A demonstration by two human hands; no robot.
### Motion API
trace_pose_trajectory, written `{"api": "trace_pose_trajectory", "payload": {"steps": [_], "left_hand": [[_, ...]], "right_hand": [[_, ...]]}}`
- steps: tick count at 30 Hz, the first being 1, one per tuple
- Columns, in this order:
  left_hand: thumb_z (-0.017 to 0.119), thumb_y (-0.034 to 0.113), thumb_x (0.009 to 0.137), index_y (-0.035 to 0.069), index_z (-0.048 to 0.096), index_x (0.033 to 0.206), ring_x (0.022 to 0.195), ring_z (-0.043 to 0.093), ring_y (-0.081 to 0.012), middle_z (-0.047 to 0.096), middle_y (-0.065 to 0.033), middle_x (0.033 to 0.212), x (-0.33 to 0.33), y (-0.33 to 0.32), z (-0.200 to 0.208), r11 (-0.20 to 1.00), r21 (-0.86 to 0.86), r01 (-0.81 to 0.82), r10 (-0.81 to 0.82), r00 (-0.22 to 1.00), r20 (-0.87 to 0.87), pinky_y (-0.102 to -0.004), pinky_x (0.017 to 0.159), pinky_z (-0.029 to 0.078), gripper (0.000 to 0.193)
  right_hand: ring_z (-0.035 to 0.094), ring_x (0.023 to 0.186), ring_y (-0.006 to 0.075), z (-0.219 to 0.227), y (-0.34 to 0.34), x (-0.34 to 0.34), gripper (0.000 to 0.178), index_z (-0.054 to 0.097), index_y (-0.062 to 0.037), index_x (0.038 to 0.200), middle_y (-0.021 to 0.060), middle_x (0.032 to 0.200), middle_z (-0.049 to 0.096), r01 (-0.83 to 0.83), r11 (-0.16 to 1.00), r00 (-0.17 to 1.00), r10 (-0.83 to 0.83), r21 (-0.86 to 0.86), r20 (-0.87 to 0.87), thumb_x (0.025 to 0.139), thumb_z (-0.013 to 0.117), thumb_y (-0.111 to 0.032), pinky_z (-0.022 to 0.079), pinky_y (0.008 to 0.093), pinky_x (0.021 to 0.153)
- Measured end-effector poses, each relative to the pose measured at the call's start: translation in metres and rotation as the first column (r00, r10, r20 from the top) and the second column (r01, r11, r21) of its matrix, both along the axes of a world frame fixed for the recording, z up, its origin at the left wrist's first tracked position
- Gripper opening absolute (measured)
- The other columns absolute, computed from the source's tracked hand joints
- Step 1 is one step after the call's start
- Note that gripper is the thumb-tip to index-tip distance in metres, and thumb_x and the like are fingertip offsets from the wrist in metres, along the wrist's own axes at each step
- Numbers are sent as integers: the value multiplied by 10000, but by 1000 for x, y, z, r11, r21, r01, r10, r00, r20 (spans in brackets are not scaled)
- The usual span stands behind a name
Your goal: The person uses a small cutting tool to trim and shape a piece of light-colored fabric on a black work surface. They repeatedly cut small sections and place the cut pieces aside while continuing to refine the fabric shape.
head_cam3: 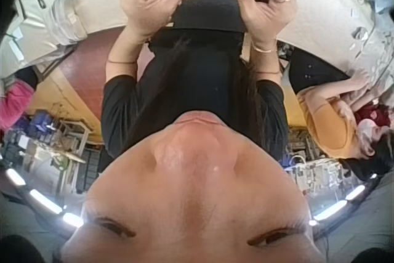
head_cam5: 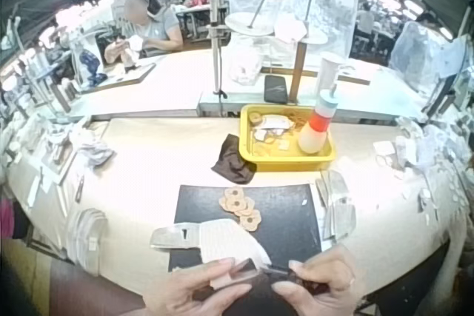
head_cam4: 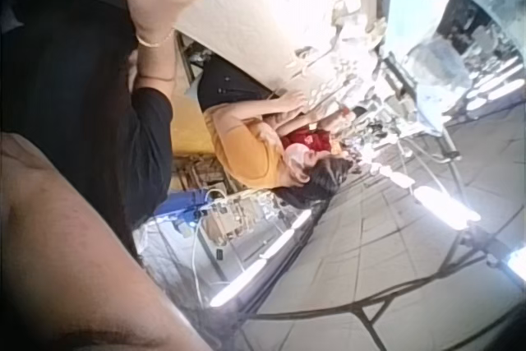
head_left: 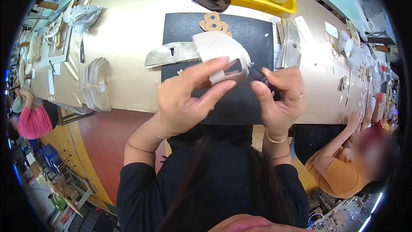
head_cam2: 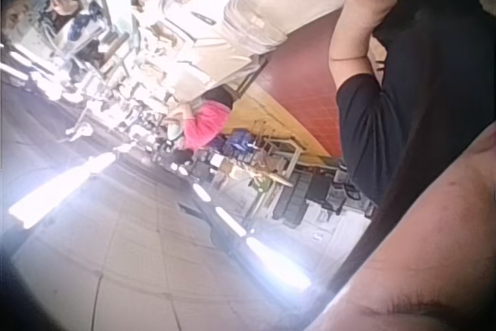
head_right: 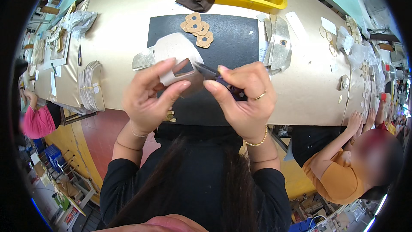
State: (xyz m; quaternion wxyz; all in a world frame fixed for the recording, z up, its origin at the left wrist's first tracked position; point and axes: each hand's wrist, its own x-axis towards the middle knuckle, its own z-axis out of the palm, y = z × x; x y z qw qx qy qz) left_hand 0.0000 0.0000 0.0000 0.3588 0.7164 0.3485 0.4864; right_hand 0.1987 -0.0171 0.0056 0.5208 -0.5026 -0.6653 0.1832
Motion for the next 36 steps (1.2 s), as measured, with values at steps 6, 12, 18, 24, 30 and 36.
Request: {"api": "trace_pose_trajectory", "payload": {"steps": [6, 12, 18, 24, 30, 36], "left_hand": [[701, -28, 889, -44, 561, 1259, 880, 706, -116, 728, -170, 1084, -6, 1, 13, 919, -362, 157, -54, 959, 280, -201, 701, 564, 395], [734, -85, 828, -57, 552, 1252, 950, 710, -192, 718, -202, 1037, -10, 0, 21, 845, -502, 182, -55, 965, 258, -261, 817, 581, 462], [742, -89, 816, -38, 547, 1270, 945, 711, -188, 724, -192, 1029, -10, 3, 24, 859, -475, 191, -92, 970, 224, -256, 803, 580, 497], [749, -56, 823, -4, 527, 1318, 935, 706, -164, 736, -171, 1010, -10, 4, 24, 873, -444, 202, -124, 972, 200, -252, 799, 570, 545], [742, 15, 866, 28, 511, 1369, 879, 686, -93, 752, -109, 932, -9, 4, 24, 854, -482, 196, -124, 976, 176, -236, 789, 552, 554], [743, 17, 867, 21, 490, 1382, 862, 675, -97, 740, -93, 916, -12, 3, 24, 820, -528, 220, -152, 974, 169, -233, 777, 547, 574]], "right_hand": [[621, 700, 159, 13, 8, 11, 363, 734, -34, 959, 69, 845, 646, -125, 992, 988, 128, -34, 89, 663, 902, -160, 485, 263, 582], [634, 708, 170, 23, 13, 16, 363, 746, -33, 960, 66, 828, 652, -209, 974, 958, 221, -82, 183, 656, 887, -172, 502, 273, 596], [633, 693, 169, 26, 14, 16, 349, 745, -24, 949, 65, 810, 646, -231, 967, 956, 247, -108, 160, 662, 884, -168, 500, 272, 584], [631, 673, 163, 25, 13, 19, 314, 747, -21, 930, 62, 794, 639, -260, 957, 951, 278, -131, 139, 674, 879, -146, 494, 274, 568], [634, 664, 163, 23, 13, 17, 266, 742, -20, 896, 60, 780, 635, -259, 959, 953, 273, -112, 131, 687, 871, -122, 495, 272, 562], [625, 656, 160, 19, 12, 18, 239, 731, -15, 880, 61, 775, 633, -273, 955, 953, 285, -115, 103, 706, 864, -110, 488, 267, 559]]}}
